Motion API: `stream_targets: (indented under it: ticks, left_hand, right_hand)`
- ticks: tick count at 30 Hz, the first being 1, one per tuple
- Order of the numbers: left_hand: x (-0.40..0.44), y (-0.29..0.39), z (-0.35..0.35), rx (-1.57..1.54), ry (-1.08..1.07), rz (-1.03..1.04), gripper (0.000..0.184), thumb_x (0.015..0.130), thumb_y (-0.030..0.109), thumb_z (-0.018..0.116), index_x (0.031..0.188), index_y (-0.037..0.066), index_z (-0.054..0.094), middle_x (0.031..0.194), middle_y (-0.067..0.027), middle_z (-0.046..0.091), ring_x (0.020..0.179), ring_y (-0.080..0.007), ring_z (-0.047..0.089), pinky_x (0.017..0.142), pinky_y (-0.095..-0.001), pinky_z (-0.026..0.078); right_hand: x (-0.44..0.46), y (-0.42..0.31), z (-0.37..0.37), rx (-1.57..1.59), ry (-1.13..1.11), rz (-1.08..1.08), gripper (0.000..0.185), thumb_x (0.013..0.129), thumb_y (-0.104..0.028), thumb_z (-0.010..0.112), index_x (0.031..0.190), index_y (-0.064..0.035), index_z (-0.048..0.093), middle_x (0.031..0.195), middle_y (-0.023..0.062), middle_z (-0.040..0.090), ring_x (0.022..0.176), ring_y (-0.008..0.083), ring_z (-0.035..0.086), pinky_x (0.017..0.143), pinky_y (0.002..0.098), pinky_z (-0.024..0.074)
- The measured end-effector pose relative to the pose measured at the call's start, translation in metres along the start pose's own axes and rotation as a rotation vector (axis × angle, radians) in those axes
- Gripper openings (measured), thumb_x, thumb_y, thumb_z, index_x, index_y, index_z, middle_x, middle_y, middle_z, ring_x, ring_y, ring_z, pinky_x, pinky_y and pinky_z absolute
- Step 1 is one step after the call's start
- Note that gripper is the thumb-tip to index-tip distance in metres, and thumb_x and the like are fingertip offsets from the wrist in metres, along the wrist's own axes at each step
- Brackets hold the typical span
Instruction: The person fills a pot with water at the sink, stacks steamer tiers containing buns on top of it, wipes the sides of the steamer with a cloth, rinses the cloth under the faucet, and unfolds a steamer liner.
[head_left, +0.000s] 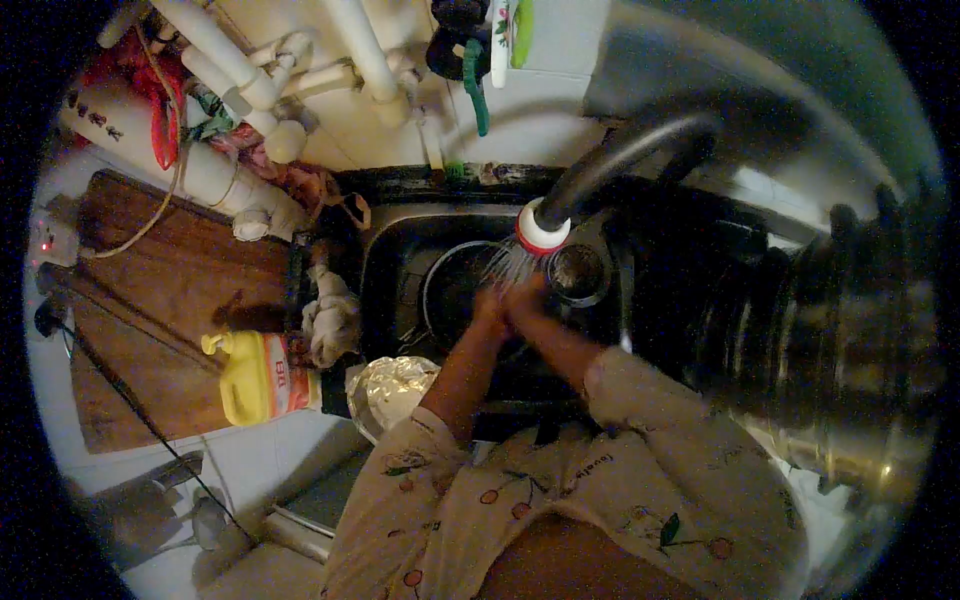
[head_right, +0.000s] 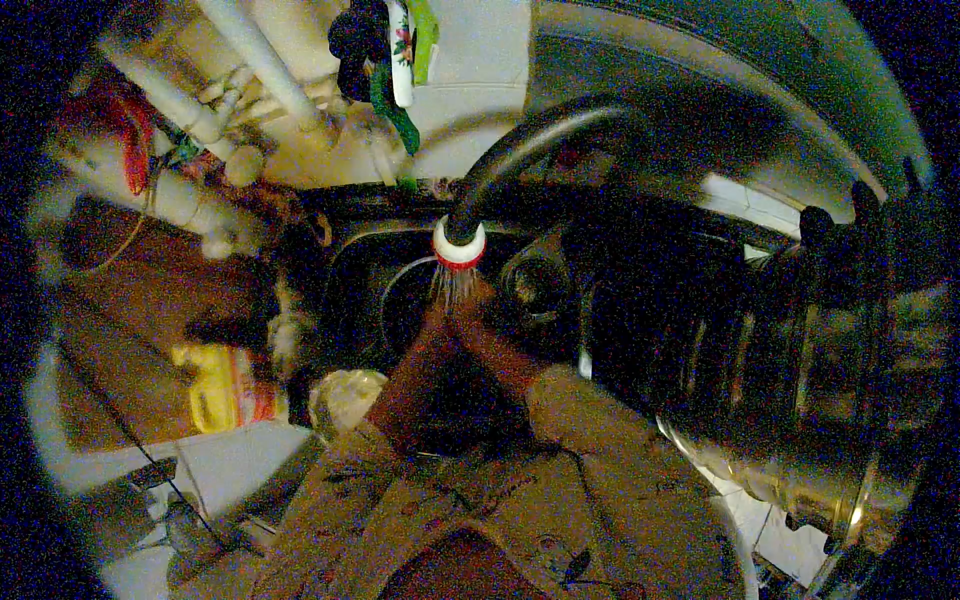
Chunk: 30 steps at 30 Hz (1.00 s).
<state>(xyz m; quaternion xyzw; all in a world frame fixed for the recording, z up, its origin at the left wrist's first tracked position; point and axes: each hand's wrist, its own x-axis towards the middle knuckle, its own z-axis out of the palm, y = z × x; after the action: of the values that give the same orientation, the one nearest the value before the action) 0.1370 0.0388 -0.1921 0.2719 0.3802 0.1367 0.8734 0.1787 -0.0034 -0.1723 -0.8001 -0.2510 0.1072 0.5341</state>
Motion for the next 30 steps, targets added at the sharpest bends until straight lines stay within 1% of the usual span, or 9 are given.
stream_targets:
  ticks: [3,5,9,10,14,17,21,26,30]
  left_hand:
    - [-0.004,0.013,0.002,0.849,-0.052,0.282,0.052,0.085,0.046,0.038,0.117,0.005,0.046,0.115,-0.0119,0.051,0.100,-0.0284,0.050,0.084,-0.0404,0.041]
    - [0.030,0.006,-0.024,-0.145,-0.206,-0.041,0.050,0.086,0.044,0.035,0.117,0.006,0.046,0.114,-0.0115,0.052,0.100,-0.0287,0.051,0.084,-0.0407,0.041]
    - [0.048,-0.015,-0.046,-0.186,-0.114,0.040,0.047,0.087,0.043,0.038,0.116,0.008,0.048,0.108,-0.0121,0.054,0.097,-0.0267,0.052,0.083,-0.0388,0.042]
    - [-0.012,0.026,0.006,0.172,0.179,-0.033,0.045,0.085,0.041,0.044,0.115,0.007,0.048,0.104,-0.0098,0.057,0.091,-0.0243,0.054,0.079,-0.0365,0.044]
    - [-0.059,0.047,0.042,0.080,-0.005,-0.084,0.042,0.084,0.034,0.049,0.114,0.004,0.048,0.099,-0.0062,0.058,0.085,-0.0201,0.055,0.075,-0.0333,0.045]
    - [-0.061,0.063,0.024,0.413,0.031,0.190,0.039,0.081,0.024,0.054,0.113,0.003,0.047,0.097,-0.0054,0.058,0.084,-0.0194,0.056,0.074,-0.0317,0.045]
    - [-0.090,0.077,0.034,0.943,-0.117,0.736,0.047,0.073,0.011,0.061,0.117,0.004,0.044,0.100,-0.0083,0.058,0.089,-0.0226,0.056,0.077,-0.0318,0.044]
    - [-0.099,0.084,0.049,1.067,-0.019,0.769,0.056,0.067,0.005,0.063,0.119,0.004,0.041,0.105,-0.0164,0.055,0.095,-0.0300,0.054,0.081,-0.0343,0.043]
    - [-0.122,0.114,0.050,1.468,0.103,0.774,0.041,0.066,0.005,0.062,0.105,0.003,0.050,0.097,-0.0188,0.056,0.088,-0.0342,0.054,0.077,-0.0380,0.044]
  right_hand:
    - [0.029,0.005,-0.008,0.051,-0.027,0.010,0.025,0.081,-0.020,0.051,0.097,-0.0007,0.055,0.092,0.0122,0.059,0.086,0.0234,0.056,0.075,0.0390,0.0441]
    - [0.000,-0.028,-0.007,-0.018,0.021,-0.023,0.025,0.081,-0.020,0.051,0.097,-0.0006,0.055,0.092,0.0124,0.059,0.086,0.0237,0.056,0.075,0.0395,0.0442]
    - [-0.007,-0.032,-0.007,-0.044,0.019,0.022,0.025,0.081,-0.020,0.051,0.096,-0.0004,0.056,0.093,0.0129,0.060,0.086,0.0242,0.057,0.075,0.0405,0.0443]
    - [0.008,-0.004,-0.008,0.058,0.011,0.037,0.026,0.081,-0.020,0.052,0.098,-0.0011,0.055,0.096,0.0121,0.059,0.088,0.0238,0.056,0.076,0.0405,0.0440]
    - [0.074,0.039,-0.013,0.450,-0.018,0.060,0.029,0.082,-0.020,0.052,0.106,-0.0040,0.051,0.108,0.0092,0.054,0.096,0.0222,0.053,0.081,0.0403,0.0430]
    - [0.067,-0.057,-0.058,0.893,-0.355,0.664,0.027,0.083,-0.025,0.052,0.103,-0.0060,0.052,0.106,0.0089,0.055,0.092,0.0206,0.055,0.080,0.0374,0.0441]
    - [0.061,-0.062,-0.066,0.962,-0.525,0.636,0.022,0.084,-0.027,0.052,0.096,-0.0088,0.054,0.094,0.0057,0.057,0.084,0.0185,0.055,0.075,0.0346,0.0452]
    - [0.058,-0.094,-0.085,0.882,-0.488,0.450,0.020,0.080,-0.018,0.057,0.095,-0.0048,0.056,0.091,0.0047,0.059,0.082,0.0160,0.056,0.073,0.0296,0.0446]
    - [0.060,-0.095,-0.119,0.131,-0.341,0.202,0.025,0.082,-0.028,0.056,0.085,-0.0050,0.063,0.077,0.0045,0.063,0.072,0.0191,0.060,0.067,0.0336,0.0473]
